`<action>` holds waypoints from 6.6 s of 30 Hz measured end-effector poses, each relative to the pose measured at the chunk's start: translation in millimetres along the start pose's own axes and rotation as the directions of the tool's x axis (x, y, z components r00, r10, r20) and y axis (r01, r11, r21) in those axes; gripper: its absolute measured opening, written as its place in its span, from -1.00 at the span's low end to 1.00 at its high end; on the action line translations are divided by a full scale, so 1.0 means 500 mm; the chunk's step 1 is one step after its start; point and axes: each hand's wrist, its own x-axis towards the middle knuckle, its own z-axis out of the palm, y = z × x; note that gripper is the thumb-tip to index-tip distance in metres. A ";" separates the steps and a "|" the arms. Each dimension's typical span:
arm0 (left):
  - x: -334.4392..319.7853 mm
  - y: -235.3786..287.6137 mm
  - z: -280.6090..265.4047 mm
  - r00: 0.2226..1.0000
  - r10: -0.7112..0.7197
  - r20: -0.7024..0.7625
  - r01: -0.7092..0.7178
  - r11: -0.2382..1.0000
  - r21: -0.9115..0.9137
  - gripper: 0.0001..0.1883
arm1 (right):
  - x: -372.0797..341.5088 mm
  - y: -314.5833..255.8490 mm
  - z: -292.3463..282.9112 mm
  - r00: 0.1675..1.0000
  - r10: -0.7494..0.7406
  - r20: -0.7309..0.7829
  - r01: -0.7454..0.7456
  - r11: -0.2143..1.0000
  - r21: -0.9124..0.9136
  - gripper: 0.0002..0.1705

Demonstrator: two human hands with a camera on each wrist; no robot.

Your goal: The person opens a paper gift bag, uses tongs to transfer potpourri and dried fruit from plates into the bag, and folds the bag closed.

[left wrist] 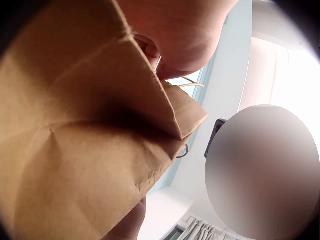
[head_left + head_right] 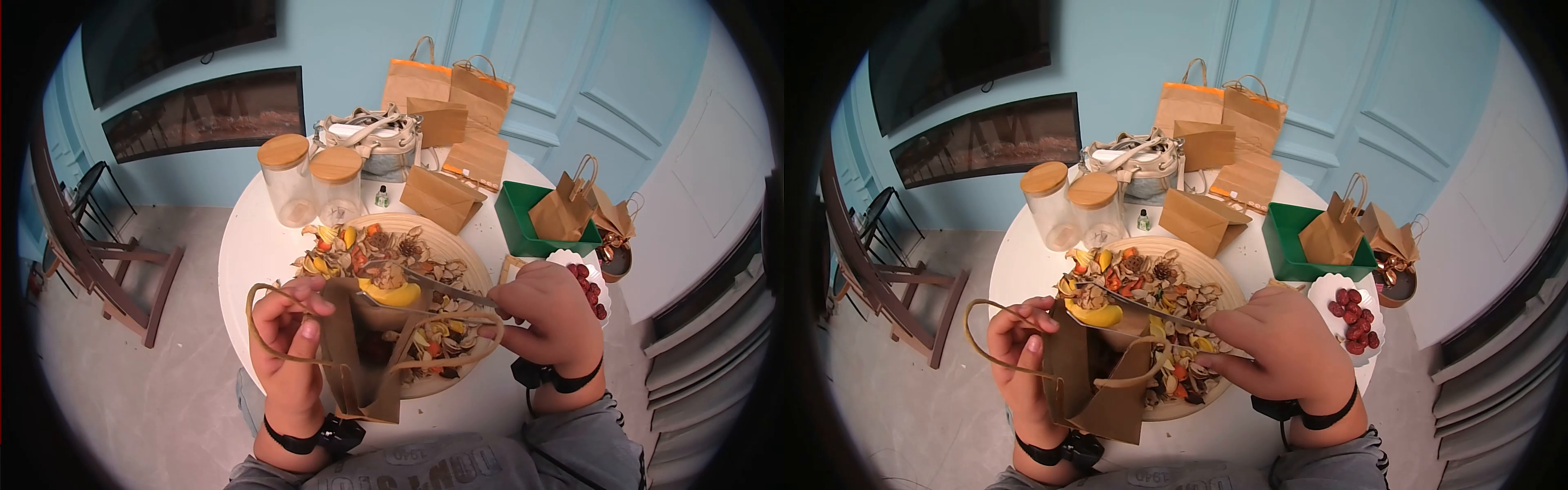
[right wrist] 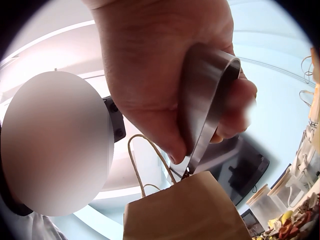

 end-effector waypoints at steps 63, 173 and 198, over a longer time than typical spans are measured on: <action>0.001 0.002 -0.001 1.000 0.010 0.020 -0.010 1.000 -0.003 -0.69 | 0.008 0.095 0.072 0.699 0.539 0.470 -0.411 0.841 -0.352 -0.67; 0.001 0.002 0.002 1.000 -0.006 -0.001 0.006 1.000 -0.003 -0.69 | 0.016 0.089 0.084 0.744 0.575 0.341 -0.446 0.807 -0.387 -0.68; 0.003 0.001 -0.001 1.000 -0.004 0.015 0.004 1.000 0.004 -0.68 | 0.003 0.113 0.125 0.716 0.551 0.429 -0.450 0.834 -0.321 -0.56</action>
